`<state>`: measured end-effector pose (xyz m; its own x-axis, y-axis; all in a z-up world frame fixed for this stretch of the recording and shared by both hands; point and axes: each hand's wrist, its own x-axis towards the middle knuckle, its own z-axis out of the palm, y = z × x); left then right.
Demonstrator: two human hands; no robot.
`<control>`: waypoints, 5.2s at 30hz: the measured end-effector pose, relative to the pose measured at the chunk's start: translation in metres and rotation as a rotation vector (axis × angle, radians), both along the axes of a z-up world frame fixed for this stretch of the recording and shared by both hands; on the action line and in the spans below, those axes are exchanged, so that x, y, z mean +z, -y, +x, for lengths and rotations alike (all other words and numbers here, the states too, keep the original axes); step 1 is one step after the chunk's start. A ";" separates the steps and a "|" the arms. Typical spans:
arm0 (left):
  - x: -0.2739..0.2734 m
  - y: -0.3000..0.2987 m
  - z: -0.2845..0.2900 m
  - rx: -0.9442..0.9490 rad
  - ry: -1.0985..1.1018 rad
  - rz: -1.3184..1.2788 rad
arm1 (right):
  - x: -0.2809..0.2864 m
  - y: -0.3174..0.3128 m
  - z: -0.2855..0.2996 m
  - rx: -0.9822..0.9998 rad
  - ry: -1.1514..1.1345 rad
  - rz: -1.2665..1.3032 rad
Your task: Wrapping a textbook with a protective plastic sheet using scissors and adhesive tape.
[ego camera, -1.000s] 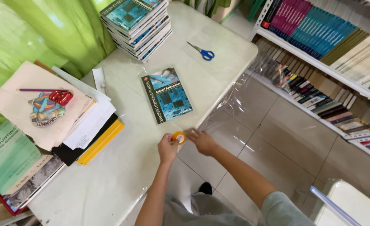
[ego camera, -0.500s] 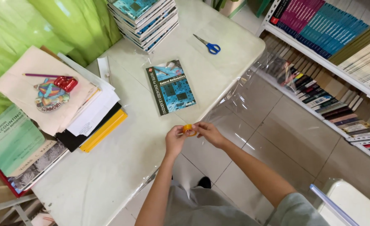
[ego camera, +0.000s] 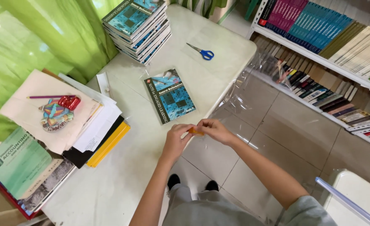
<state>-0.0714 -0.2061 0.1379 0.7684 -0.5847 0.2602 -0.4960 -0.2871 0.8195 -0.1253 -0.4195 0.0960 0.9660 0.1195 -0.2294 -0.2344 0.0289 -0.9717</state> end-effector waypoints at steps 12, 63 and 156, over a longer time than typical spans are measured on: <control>0.033 -0.008 0.024 -0.120 -0.137 -0.057 | 0.031 -0.011 0.004 -0.065 0.029 0.144; 0.113 -0.027 0.070 -0.310 0.063 -0.093 | 0.091 -0.015 0.050 0.000 0.063 0.090; 0.082 -0.042 0.060 -0.255 -0.019 -0.097 | 0.063 -0.013 0.063 -0.005 0.002 0.245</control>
